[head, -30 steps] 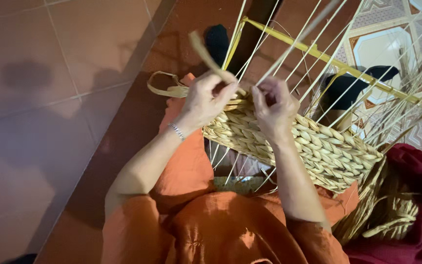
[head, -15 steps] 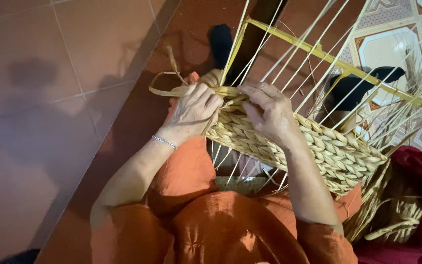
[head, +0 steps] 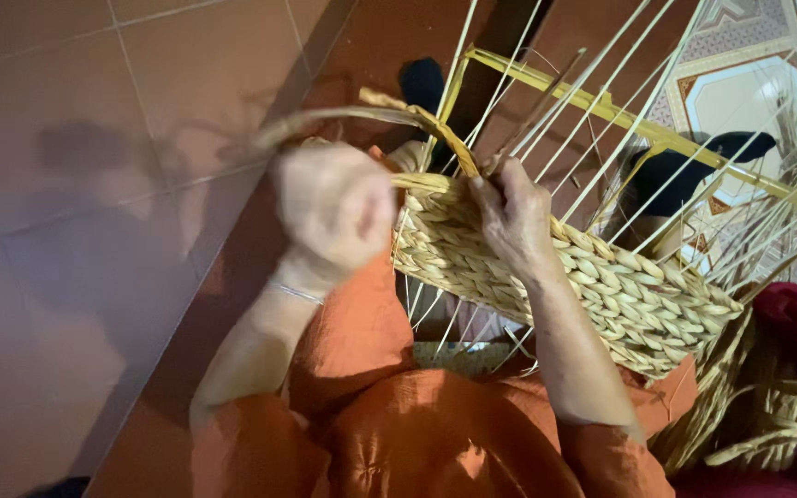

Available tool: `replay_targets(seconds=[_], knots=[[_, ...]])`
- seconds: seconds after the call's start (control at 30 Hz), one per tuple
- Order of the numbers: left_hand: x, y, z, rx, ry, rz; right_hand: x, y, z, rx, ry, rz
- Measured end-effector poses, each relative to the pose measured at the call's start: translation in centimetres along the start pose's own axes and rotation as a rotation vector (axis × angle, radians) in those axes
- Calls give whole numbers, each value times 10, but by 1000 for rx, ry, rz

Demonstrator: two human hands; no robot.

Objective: The person weaves a basket by hand, interlacing dried palm leaves through a yellow metal frame. They repeatedly pull and tuck the leaves to build up the basket's side walls.

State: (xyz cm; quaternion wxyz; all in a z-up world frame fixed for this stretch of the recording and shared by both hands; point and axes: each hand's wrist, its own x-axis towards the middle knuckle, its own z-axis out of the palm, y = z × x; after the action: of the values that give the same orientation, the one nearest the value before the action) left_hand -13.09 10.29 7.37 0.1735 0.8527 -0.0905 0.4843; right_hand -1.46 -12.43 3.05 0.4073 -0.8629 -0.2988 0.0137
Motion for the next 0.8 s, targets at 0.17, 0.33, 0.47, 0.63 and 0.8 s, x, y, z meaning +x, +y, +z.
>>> replay_targets(seconds=[0.17, 0.33, 0.47, 0.63, 0.8], knots=[[-11, 15, 79, -153, -375, -135, -4, -7, -3, 44, 2, 69], [-1, -5, 130, -402, -655, -509, -9, -8, -3, -12, 50, 2], [-16, -14, 118, -826, -319, -967, -3, -4, 4, -9, 71, 50], [-50, -7, 97, -1624, 147, -1382, 3, -13, 13, -10, 152, -76], [-53, 5, 78, -1600, 188, -1240, 9, -28, 16, -37, 246, -100]])
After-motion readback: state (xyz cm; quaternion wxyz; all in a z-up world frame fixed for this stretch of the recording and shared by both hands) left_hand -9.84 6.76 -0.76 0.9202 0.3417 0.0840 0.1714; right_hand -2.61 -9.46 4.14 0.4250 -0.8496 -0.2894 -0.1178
